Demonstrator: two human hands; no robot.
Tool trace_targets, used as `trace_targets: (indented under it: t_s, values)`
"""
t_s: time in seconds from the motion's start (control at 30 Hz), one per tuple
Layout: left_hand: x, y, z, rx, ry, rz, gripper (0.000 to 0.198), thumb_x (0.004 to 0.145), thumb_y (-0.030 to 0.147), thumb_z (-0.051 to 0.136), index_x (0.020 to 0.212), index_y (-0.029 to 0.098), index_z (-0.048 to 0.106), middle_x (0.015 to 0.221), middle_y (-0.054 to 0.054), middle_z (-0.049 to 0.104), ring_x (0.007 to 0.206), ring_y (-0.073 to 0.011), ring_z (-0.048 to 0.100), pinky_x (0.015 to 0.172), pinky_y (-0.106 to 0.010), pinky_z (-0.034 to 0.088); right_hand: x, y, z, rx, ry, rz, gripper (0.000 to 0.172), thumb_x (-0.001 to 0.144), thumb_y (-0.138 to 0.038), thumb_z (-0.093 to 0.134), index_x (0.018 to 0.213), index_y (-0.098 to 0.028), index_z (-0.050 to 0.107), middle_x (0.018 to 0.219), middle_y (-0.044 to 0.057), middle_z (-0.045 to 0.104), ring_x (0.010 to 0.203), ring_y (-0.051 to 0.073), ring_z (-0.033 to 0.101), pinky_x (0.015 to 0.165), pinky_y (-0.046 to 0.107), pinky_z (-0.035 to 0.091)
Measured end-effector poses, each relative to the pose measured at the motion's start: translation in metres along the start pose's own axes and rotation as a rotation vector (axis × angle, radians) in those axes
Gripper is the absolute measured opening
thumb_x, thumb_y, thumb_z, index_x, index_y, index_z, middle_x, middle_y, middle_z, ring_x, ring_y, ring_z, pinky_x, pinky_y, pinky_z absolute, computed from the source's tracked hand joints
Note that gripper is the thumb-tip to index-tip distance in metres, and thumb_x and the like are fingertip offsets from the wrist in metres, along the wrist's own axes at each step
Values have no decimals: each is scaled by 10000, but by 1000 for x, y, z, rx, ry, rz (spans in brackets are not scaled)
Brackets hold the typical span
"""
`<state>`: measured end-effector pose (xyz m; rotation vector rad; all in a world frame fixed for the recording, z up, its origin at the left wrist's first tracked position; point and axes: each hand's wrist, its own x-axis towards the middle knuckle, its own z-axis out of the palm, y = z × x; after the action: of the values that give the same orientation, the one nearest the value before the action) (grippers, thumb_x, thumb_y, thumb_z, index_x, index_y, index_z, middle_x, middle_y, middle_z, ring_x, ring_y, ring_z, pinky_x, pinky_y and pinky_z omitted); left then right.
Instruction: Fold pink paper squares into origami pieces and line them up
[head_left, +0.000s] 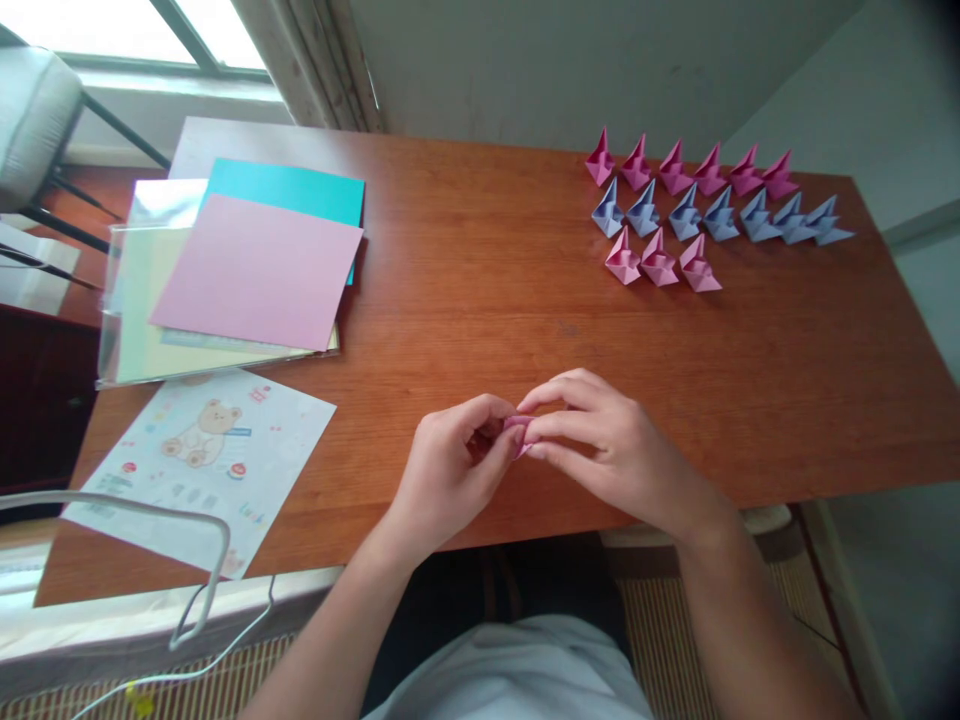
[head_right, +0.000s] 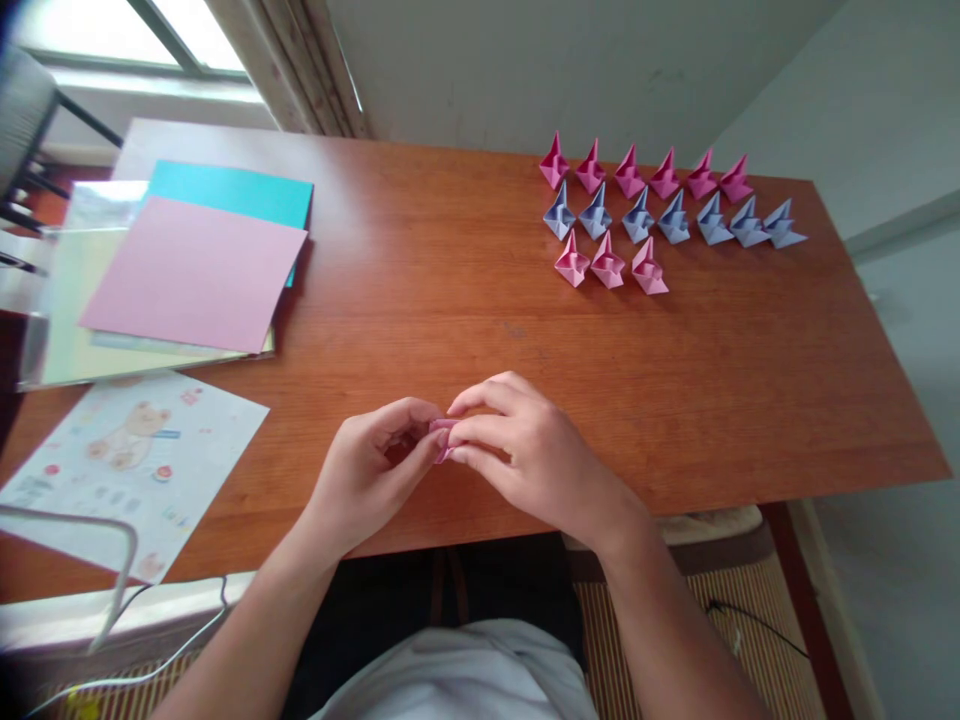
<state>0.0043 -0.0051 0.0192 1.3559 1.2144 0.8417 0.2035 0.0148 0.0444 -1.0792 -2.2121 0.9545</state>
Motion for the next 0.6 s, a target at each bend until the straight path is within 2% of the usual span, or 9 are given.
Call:
trace_targets:
  t_s: [0.13, 0.3, 0.4, 0.6]
  values:
    - [1, 1, -1, -28, -28, 5, 182, 942, 329, 649, 864, 168, 684, 726, -23, 705, 633, -127, 613, 579, -214, 454, 0, 1, 4, 118, 47, 63, 66, 945, -281, 705, 910, -247, 751, 968, 24, 727, 909, 170, 673, 837, 321, 552]
    - [1, 1, -2, -46, -43, 7, 161, 941, 313, 655, 879, 166, 678, 724, -18, 701, 628, -123, 608, 578, -217, 453, -2, 0, 15, 235, 139, 155, 136, 930, -318, 723, 832, -224, 709, 873, 14, 729, 815, 164, 677, 762, 303, 538]
    - [0, -1, -3, -65, -44, -5, 164, 938, 323, 662, 892, 167, 680, 735, -26, 708, 640, -133, 626, 583, -225, 461, -3, -2, 19, 248, 183, 184, 141, 932, -305, 718, 820, -224, 692, 866, 13, 720, 806, 163, 668, 743, 299, 530]
    - [0, -2, -3, -97, -55, -30, 209, 940, 362, 663, 887, 161, 683, 743, -39, 717, 641, -137, 636, 572, -226, 457, -5, -4, 18, 204, 221, 149, 89, 915, -267, 741, 835, -233, 720, 939, 20, 721, 897, 169, 668, 824, 319, 527]
